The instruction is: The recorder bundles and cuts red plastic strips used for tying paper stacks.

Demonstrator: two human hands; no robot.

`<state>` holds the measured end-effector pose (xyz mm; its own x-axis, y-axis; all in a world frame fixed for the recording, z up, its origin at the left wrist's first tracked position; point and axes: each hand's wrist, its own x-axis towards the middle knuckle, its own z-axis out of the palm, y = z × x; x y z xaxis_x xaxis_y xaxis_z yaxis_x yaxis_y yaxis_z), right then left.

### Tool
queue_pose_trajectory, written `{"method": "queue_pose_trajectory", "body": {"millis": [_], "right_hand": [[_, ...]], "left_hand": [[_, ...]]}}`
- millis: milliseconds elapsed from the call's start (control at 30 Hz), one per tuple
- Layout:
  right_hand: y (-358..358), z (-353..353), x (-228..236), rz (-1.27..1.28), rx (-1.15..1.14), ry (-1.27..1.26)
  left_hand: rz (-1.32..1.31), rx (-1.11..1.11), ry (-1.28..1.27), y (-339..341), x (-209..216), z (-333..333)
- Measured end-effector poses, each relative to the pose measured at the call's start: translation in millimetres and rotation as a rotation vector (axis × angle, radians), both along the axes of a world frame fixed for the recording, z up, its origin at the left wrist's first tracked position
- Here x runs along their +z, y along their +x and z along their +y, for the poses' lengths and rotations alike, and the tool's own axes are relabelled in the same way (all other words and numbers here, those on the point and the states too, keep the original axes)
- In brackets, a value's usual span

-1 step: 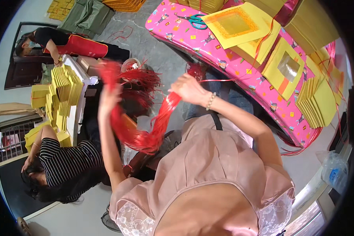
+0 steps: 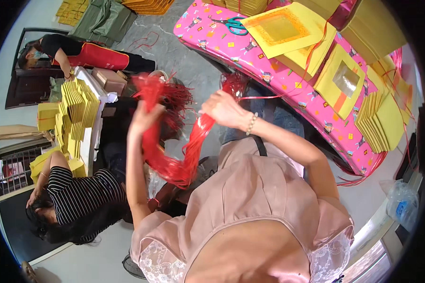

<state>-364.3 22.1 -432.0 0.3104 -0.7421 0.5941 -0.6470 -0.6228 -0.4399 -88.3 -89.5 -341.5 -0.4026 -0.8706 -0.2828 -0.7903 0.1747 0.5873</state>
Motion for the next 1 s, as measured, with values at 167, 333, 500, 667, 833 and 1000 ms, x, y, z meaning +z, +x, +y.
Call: {"method": "queue_pose_trajectory", "body": {"millis": [167, 333, 500, 667, 833, 1000], "right_hand": [[23, 13, 25, 0.059, -0.018, -0.100], [61, 21, 15, 0.180, 0.029, 0.056], [79, 41, 11, 0.435, -0.060, -0.013], [112, 88, 34, 0.444, 0.265, 0.019], [116, 107, 41, 0.247, 0.483, 0.045], [83, 97, 43, 0.208, 0.461, -0.037]], "left_hand": [[0.269, -0.019, 0.786, -74, -47, 25], [0.407, 0.056, 1.297, -110, -38, 46], [0.292, -0.230, 1.383, -138, -42, 40], [0.359, 0.082, 1.469, -164, -72, 35], [0.494, 0.159, 1.587, -176, -104, 16], [0.533, 0.248, 1.516, -153, -101, 1]]}}
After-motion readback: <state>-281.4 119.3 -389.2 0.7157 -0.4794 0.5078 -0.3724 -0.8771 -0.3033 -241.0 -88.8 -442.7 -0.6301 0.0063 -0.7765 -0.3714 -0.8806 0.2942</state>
